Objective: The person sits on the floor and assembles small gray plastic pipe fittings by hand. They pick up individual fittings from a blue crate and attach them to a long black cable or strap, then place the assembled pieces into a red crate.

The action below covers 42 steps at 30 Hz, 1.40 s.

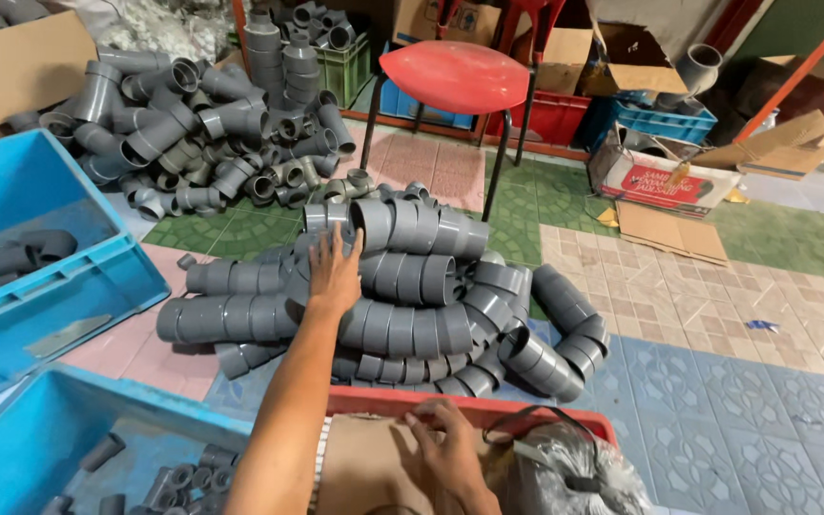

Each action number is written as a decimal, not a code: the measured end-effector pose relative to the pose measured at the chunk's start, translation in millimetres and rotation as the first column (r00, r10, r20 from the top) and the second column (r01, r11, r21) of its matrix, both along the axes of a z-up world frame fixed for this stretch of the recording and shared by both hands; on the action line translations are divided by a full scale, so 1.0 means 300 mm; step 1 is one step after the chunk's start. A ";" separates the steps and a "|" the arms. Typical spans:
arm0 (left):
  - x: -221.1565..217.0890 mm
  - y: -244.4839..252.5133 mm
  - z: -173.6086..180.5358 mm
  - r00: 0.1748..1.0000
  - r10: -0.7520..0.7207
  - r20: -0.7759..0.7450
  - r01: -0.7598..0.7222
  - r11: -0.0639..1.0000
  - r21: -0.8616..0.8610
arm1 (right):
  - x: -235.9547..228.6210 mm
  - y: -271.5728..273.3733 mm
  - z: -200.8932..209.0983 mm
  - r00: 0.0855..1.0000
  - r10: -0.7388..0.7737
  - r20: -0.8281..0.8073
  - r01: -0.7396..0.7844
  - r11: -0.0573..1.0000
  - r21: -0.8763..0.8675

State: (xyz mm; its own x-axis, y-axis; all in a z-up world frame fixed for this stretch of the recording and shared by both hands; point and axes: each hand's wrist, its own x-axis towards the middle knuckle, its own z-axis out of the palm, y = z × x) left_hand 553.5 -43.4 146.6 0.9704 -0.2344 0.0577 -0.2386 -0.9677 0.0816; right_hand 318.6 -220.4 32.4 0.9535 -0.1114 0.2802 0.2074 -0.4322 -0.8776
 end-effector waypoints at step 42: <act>-1.043 0.082 -0.123 0.906 -0.238 -0.349 0.228 0.971 -0.070 | -0.454 -0.010 0.218 0.979 0.106 -0.177 -0.135 0.977 -0.164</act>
